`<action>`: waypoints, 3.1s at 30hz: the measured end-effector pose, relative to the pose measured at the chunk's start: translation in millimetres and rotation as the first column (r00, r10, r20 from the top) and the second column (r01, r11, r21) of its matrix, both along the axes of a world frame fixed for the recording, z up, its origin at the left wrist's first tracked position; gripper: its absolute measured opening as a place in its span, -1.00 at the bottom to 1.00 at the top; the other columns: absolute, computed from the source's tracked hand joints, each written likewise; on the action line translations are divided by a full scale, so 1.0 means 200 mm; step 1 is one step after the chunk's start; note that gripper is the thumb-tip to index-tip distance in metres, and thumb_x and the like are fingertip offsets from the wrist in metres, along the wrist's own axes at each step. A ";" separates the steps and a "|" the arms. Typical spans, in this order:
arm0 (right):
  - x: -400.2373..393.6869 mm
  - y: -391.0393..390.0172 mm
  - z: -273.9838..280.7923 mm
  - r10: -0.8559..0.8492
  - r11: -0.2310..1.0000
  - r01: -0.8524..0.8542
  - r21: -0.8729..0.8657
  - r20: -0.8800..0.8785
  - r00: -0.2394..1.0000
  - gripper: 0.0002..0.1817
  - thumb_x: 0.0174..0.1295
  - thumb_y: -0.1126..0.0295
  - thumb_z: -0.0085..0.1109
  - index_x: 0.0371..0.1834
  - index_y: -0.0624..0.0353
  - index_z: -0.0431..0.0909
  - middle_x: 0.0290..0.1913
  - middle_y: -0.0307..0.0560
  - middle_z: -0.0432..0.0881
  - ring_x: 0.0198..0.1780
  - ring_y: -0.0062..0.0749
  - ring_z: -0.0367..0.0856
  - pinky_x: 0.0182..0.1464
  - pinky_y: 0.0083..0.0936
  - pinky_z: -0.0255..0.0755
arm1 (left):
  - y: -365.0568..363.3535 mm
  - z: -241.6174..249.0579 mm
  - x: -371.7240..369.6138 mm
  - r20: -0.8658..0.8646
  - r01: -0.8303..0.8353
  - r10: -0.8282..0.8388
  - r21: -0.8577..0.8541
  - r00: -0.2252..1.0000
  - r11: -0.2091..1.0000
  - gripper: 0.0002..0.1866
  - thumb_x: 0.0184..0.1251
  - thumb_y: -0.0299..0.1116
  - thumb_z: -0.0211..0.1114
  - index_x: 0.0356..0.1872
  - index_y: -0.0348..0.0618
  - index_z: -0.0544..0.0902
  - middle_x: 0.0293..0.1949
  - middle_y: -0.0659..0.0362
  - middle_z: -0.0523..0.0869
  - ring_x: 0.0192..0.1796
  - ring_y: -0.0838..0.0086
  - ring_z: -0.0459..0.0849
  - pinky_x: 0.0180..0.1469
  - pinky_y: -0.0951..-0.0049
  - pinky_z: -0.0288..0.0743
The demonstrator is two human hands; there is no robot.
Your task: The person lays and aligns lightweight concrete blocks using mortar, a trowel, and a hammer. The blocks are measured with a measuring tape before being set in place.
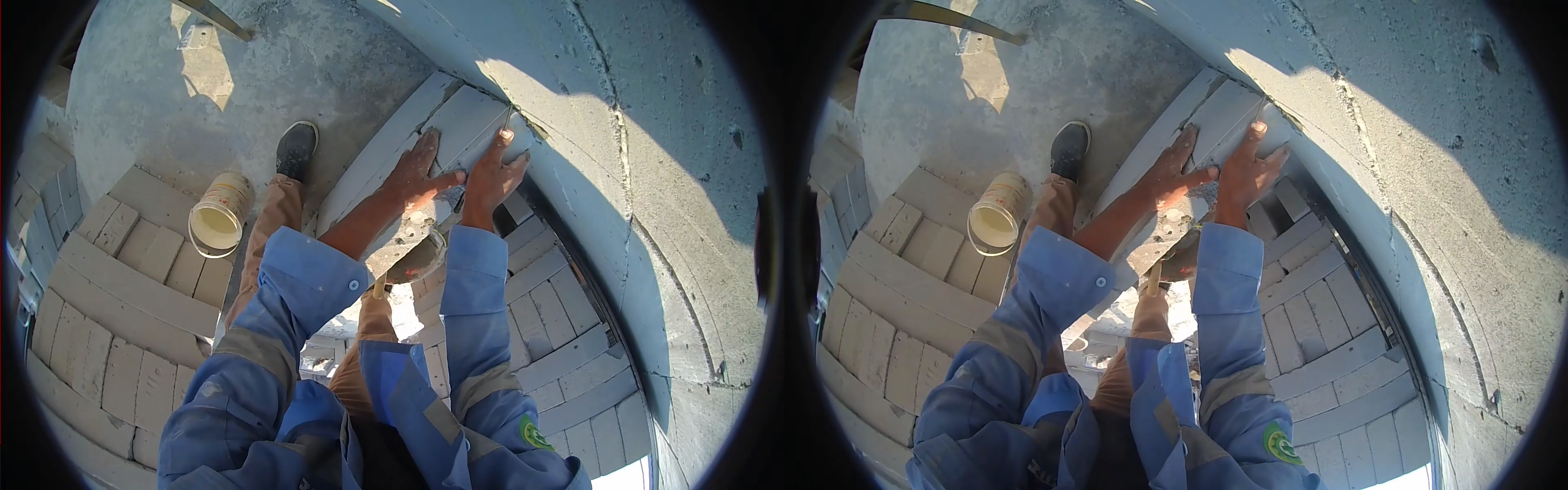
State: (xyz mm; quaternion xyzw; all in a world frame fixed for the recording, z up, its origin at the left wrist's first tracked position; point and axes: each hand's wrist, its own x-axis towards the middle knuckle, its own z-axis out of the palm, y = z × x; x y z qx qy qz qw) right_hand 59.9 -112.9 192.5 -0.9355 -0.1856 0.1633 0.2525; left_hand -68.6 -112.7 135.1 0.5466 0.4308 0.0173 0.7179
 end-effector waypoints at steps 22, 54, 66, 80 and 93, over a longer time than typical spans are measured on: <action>0.04 -0.02 -0.05 0.026 0.995 -0.023 0.099 -0.028 0.999 0.03 0.38 -0.29 0.07 0.30 0.74 0.29 0.13 0.53 0.56 0.16 0.24 0.58 0.22 -0.10 0.40 | 0.01 -0.01 -0.01 0.062 0.038 -0.034 -0.069 0.998 0.997 0.38 0.16 0.54 0.12 0.57 -0.52 -0.25 0.61 -0.38 -0.21 0.68 -0.05 -0.30 0.62 -0.05 -0.38; 0.55 -1.81 -1.40 0.147 0.856 -0.185 -0.482 -0.116 0.982 -0.46 0.37 0.15 0.13 0.33 0.23 0.43 0.13 0.33 0.61 0.14 0.26 0.61 0.16 0.01 0.50 | 0.04 0.17 -0.04 0.063 -0.085 0.081 0.067 0.995 0.994 -0.40 0.46 0.07 0.30 0.22 -0.29 0.61 -0.18 0.16 0.76 -0.21 0.58 0.74 -0.12 0.52 0.64; 0.61 -1.46 -1.32 -0.184 0.982 0.142 -0.124 -0.792 0.583 -0.62 0.39 0.09 0.16 0.00 0.20 0.52 -0.43 -0.07 0.59 -0.51 -0.29 0.60 -0.51 -0.27 0.41 | -0.01 0.22 0.00 -0.073 -0.128 0.154 0.281 0.985 0.951 -0.41 0.47 0.06 0.28 0.22 -0.29 0.62 -0.02 0.09 0.75 0.00 0.46 0.69 0.11 0.43 0.53; -0.25 -0.96 -0.29 -0.233 0.619 0.785 -0.027 -0.961 0.151 -0.60 0.51 0.01 0.08 -0.04 0.18 0.48 -0.62 -0.29 0.37 -0.72 -0.58 0.28 -0.69 -0.51 0.19 | -0.05 0.21 0.08 -0.323 0.052 0.147 0.535 0.935 0.843 -0.22 0.26 0.28 0.38 -0.18 -0.50 0.72 -0.27 -0.19 0.77 -0.15 0.10 0.78 0.02 0.15 0.58; -0.26 -0.80 -0.22 -0.174 0.695 0.719 0.015 -0.967 0.188 -0.62 0.56 0.06 -0.03 -0.11 0.19 0.50 -0.66 -0.31 0.32 -0.73 -0.59 0.26 -0.71 -0.54 0.18 | -0.06 0.23 0.08 -0.261 0.047 0.131 0.579 0.956 0.814 -0.22 0.30 0.28 0.36 -0.20 -0.52 0.71 -0.29 -0.22 0.77 -0.20 0.06 0.78 -0.03 0.16 0.59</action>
